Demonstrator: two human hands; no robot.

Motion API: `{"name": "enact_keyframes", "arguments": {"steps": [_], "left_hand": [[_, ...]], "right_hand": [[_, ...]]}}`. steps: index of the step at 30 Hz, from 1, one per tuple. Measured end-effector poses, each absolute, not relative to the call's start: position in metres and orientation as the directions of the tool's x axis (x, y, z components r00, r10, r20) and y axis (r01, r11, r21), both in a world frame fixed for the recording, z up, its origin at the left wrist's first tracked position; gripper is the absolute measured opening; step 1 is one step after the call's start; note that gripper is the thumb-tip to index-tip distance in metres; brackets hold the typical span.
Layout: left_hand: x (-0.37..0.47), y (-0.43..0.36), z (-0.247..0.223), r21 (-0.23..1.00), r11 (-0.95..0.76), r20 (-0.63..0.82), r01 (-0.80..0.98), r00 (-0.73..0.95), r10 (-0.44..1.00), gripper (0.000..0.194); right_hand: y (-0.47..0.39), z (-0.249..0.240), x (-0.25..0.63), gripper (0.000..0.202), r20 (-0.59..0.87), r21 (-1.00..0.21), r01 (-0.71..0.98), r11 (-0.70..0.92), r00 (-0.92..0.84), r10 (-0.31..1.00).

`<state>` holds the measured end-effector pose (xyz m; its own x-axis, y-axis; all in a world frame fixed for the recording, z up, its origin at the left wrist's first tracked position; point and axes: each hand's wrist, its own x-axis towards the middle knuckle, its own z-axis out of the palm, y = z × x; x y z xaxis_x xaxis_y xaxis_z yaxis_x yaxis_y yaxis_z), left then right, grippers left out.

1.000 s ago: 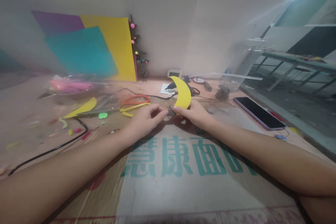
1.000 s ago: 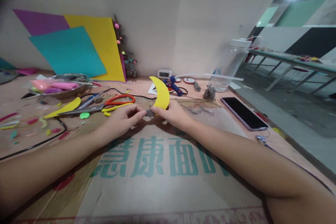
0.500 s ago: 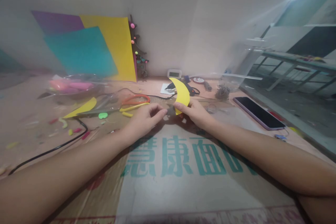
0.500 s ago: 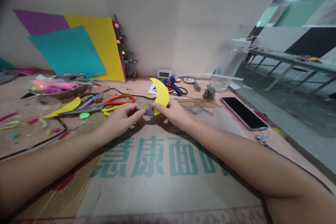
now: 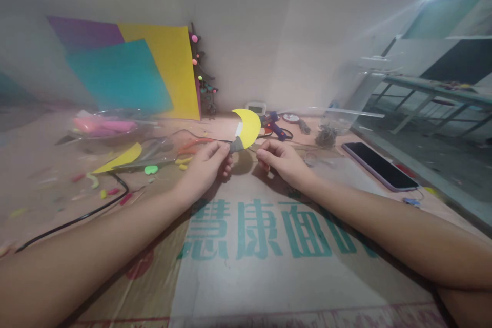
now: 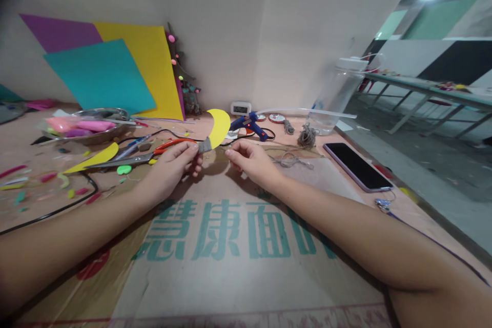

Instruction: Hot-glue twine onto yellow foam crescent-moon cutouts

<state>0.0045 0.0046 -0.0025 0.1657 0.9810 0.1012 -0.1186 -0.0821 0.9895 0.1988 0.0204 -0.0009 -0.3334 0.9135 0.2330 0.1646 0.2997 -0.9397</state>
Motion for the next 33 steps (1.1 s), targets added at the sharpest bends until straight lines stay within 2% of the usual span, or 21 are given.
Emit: {"name": "enact_keyframes", "arguments": {"steps": [7,10,13,17,33], "left_hand": [[-0.001,0.012,-0.016,0.976,-0.217,0.207,0.012,0.244,0.947,0.027],[-0.002,0.013,-0.018,0.963,-0.254,0.228,0.084,0.241,0.943,0.028],[-0.002,0.011,-0.017,0.919,-0.311,0.248,0.241,0.258,0.934,0.029],[-0.002,0.007,-0.014,0.843,-0.378,0.269,0.382,0.308,0.912,0.029],[0.0,0.005,-0.007,0.924,-0.312,0.256,0.219,0.253,0.933,0.021]], "right_hand": [[0.021,0.0,0.2,0.043,0.297,-0.892,0.263,0.368,-0.275,0.915],[0.024,-0.001,0.202,0.041,0.316,-0.913,0.178,0.368,-0.263,0.912],[0.026,-0.003,0.204,0.038,0.332,-0.932,0.065,0.355,-0.237,0.913],[0.026,-0.001,0.202,0.032,0.299,-0.942,0.088,0.325,-0.223,0.928],[0.021,0.0,0.201,0.038,0.333,-0.915,0.135,0.379,-0.276,0.902]]}}
